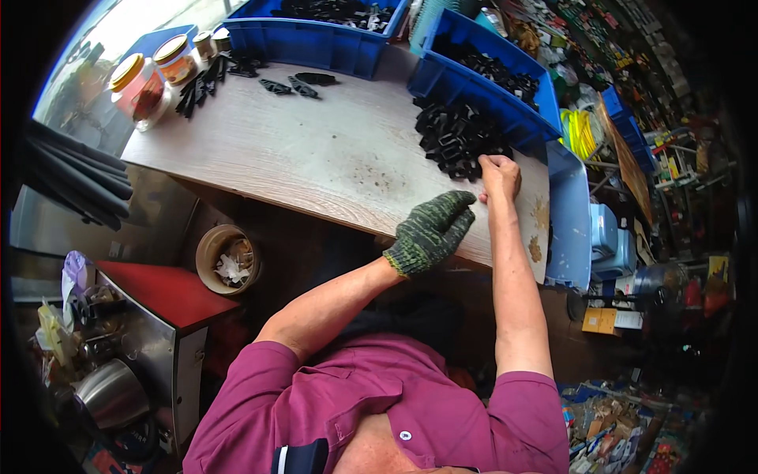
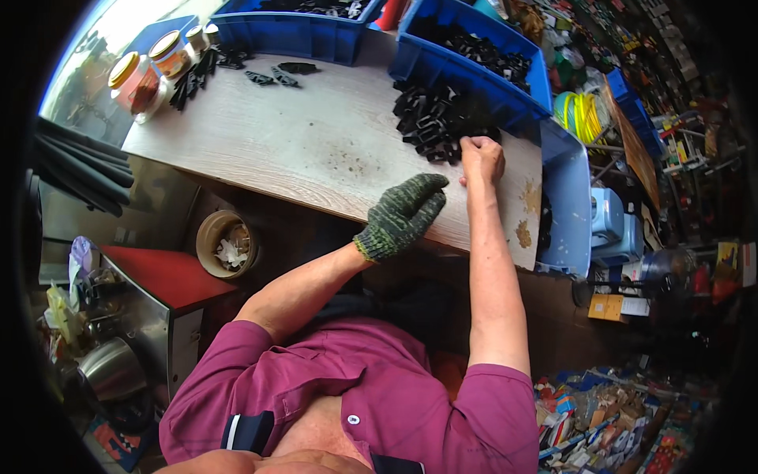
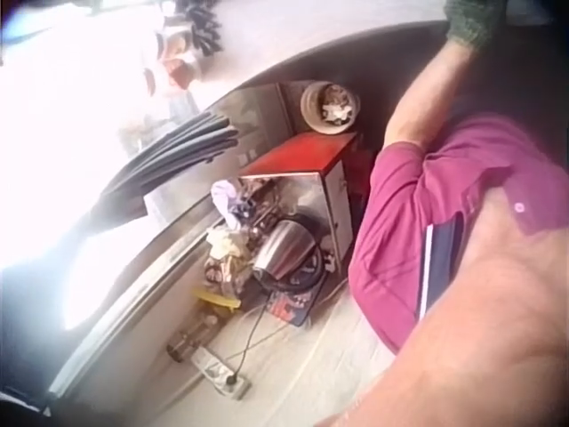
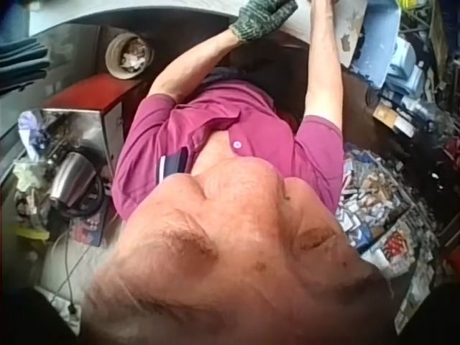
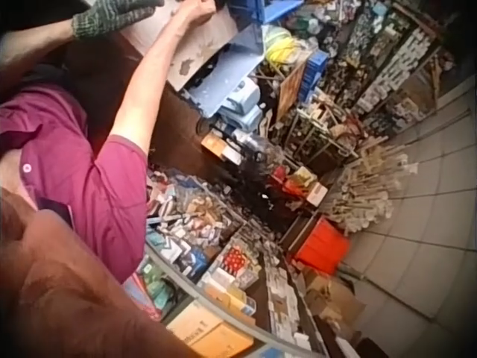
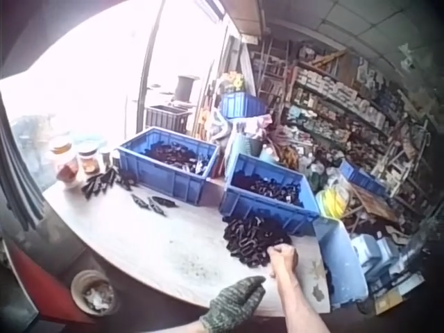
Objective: Inspecting and sorting small black plastic manufacturing components at a workbench.
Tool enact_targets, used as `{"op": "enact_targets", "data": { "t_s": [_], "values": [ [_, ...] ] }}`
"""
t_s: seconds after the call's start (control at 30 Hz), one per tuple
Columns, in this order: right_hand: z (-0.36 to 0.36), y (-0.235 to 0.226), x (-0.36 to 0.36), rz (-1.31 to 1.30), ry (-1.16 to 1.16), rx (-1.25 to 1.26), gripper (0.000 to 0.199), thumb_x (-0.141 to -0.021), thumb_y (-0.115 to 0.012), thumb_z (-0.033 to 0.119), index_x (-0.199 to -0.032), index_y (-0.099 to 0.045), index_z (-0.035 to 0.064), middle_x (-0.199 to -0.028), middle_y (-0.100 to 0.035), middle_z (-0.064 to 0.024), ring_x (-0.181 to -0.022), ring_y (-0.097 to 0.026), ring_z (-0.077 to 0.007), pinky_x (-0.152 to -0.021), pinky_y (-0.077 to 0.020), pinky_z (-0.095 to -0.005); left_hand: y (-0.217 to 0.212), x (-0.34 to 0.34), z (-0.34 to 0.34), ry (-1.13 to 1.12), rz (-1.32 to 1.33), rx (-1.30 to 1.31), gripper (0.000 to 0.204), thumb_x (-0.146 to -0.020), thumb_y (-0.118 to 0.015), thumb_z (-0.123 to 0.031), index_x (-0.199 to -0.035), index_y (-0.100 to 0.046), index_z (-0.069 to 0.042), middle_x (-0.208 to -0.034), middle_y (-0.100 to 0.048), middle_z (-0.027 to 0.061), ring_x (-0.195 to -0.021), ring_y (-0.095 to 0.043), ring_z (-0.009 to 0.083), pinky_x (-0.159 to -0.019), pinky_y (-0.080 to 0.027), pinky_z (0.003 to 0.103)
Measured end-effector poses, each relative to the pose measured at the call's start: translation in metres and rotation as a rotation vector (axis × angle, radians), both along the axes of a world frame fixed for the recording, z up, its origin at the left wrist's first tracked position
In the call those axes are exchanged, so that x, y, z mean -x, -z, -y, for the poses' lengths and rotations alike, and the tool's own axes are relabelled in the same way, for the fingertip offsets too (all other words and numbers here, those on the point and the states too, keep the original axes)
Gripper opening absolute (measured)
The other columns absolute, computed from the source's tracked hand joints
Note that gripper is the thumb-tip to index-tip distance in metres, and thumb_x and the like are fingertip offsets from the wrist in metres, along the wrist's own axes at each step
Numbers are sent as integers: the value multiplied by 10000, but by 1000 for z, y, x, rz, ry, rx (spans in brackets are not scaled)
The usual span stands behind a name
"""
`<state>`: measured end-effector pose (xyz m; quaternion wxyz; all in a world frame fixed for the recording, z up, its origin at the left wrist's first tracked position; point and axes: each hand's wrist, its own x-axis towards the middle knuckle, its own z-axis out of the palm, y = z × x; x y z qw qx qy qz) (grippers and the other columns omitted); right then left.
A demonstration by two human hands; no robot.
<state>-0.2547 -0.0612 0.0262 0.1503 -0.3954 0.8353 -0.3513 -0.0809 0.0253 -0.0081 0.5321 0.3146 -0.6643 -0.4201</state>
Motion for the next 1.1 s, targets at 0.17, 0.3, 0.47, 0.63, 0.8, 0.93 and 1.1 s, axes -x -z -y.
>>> {"op": "enact_targets", "data": {
  "t_s": [0.17,0.3,0.47,0.63,0.8,0.93,1.1],
  "values": [
    [-2,6,4,191,22,43,264,-850,-695,231,-987,-707,7,-622,-574,-37,-420,-503,-128,-383,-508,-314,5,0,3,14,-30,-36,284,-945,-652,-104,-1207,-646,6,-1104,-698,183,-1009,-683,271,-889,-527,359],
    [-14,3,11,505,47,62,249,-861,-676,230,-982,-646,15,-555,-472,-20,-392,-474,-147,-417,-545,-364,8,3,9,41,-100,-144,288,-975,-623,-120,-1245,-625,-20,-1025,-705,98,-884,-653,157,-796,-541,307],
    [-53,-3,8,672,-66,59,212,-887,-649,228,-915,-616,20,-486,-428,-27,-374,-464,-174,-416,-520,-357,8,7,26,60,-246,-294,284,-963,-566,-122,-1222,-626,-20,-1171,-661,198,-1075,-647,336,-931,-506,402],
    [-76,12,-14,814,-459,152,181,-947,-601,195,-824,-600,61,-502,-455,5,-357,-356,-97,-392,-407,-282,-2,-9,45,9,-65,48,367,-951,-606,-112,-1314,-596,-55,-1218,-650,150,-1081,-648,278,-945,-504,386],
    [-84,15,-27,905,-446,197,239,-984,-612,295,-910,-649,70,-494,-458,5,-366,-368,-96,-375,-370,-265,-4,-15,45,47,-12,-86,284,-923,-654,-205,-1168,-668,-61,-1125,-682,172,-1038,-644,361,-891,-515,433],
    [-84,13,-40,824,-418,251,285,-988,-607,330,-1032,-667,54,-496,-455,4,-372,-364,-91,-393,-315,-242,7,-13,46,29,-65,-131,292,-950,-651,-183,-1206,-653,-43,-1084,-688,151,-991,-681,251,-861,-537,362],
    [-86,11,-52,622,-478,255,293,-993,-602,347,-1008,-661,60,-507,-437,42,-396,-347,-61,-408,-297,-226,-10,-20,50,53,-50,-409,244,-934,-631,-235,-1063,-648,-29,-937,-698,192,-797,-690,335,-723,-549,416]
  ]
}}
